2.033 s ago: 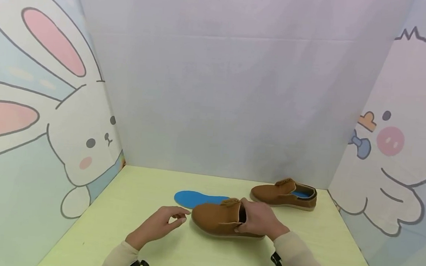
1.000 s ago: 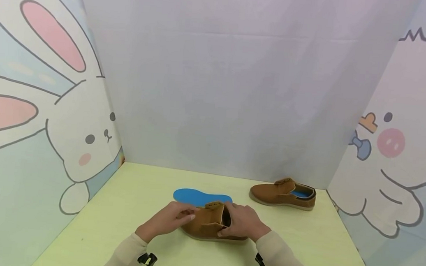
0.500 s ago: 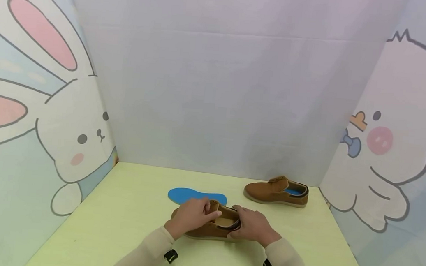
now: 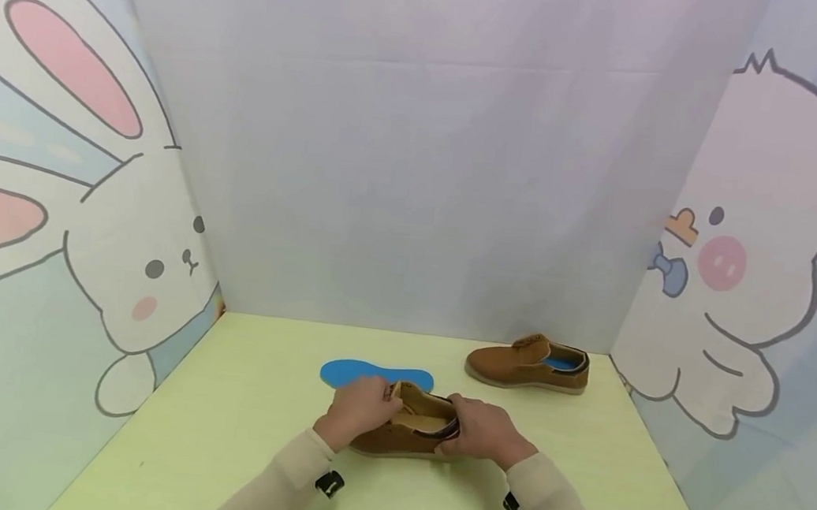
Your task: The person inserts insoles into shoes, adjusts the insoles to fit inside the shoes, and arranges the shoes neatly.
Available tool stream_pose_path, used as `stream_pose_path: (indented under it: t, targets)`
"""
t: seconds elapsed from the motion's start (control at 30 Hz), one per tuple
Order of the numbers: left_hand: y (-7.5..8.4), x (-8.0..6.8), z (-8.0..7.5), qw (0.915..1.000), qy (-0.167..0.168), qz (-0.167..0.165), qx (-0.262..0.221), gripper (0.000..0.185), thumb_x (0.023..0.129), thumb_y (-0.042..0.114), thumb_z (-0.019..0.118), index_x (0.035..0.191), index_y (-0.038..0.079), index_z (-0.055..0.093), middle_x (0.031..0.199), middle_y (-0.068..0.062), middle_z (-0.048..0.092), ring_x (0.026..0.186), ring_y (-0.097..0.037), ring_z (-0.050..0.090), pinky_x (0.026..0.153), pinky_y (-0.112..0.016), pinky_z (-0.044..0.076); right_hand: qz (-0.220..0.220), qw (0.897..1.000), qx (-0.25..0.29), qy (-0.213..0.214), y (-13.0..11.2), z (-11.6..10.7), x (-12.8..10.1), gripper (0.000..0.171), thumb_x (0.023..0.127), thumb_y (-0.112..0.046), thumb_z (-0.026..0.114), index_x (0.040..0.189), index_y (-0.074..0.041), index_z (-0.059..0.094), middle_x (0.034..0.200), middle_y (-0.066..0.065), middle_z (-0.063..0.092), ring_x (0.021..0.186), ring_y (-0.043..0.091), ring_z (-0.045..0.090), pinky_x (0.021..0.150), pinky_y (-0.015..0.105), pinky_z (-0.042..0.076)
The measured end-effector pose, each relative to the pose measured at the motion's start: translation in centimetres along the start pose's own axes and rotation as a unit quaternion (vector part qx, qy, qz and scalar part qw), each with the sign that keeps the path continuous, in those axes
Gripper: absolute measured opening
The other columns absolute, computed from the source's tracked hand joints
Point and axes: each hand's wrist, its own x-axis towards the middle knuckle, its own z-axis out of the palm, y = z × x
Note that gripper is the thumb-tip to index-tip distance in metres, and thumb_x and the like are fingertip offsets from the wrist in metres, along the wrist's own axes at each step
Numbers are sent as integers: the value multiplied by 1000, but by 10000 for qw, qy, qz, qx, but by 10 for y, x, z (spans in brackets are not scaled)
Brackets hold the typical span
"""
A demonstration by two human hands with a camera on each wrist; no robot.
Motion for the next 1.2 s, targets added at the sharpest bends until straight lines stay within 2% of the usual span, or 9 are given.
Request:
stream_pose_path:
  t: [0.27, 0.37, 0.5, 0.7, 0.97, 1.2]
  targets:
    - [-30, -2, -17, 9998, 127, -126, 19, 51, 91, 25, 63, 52, 22, 31, 47, 10, 23, 42, -9, 24, 41, -25, 17, 166, 9998, 0, -134, 1, -1, 1, 81, 68, -56, 90, 128, -11, 60, 106, 2, 68, 89, 18, 63, 72, 47, 52]
    - [-38, -4, -20, 9997, 105, -235, -50, 53, 91, 29, 67, 52, 22, 32, 47, 10, 26, 43, -9, 28, 42, -26, 21, 232, 9996, 91, -146, 0, -3, 2, 80, 67, -54, 91, 127, -11, 60, 104, 2, 68, 88, 19, 62, 72, 49, 52]
    - [-48, -8, -22, 9993, 7, -362, 93, 53, 89, 29, 71, 53, 22, 34, 49, 9, 27, 45, -9, 30, 44, -28, 23, 325, 9992, 129, -179, 0, -4, 1, 77, 67, -52, 92, 125, -11, 61, 104, 1, 68, 88, 19, 62, 74, 50, 51]
    - [-61, -12, -17, 9975, -218, -551, 379, 48, 87, 22, 67, 52, 21, 34, 48, 9, 25, 46, -10, 26, 45, -29, 20, 227, 9995, 132, -159, -1, -2, 1, 76, 69, -51, 91, 127, -11, 61, 106, 2, 68, 90, 20, 63, 74, 50, 52]
    - [-67, -11, -6, 9954, -272, -598, 696, 54, 87, 19, 67, 49, 22, 28, 45, 11, 17, 46, -10, 16, 46, -29, 16, 87, 9998, 97, -130, 1, -4, 3, 75, 70, -54, 90, 125, -12, 61, 104, 1, 68, 87, 20, 63, 70, 47, 51]
    - [-61, -10, -5, 9895, -221, -729, 1230, 51, 86, 22, 70, 48, 19, 36, 46, 8, 24, 45, -12, 28, 46, -31, 26, 104, 9997, 67, -222, 1, -6, 2, 72, 71, -51, 90, 123, -9, 61, 100, 1, 67, 83, 18, 61, 69, 46, 50]
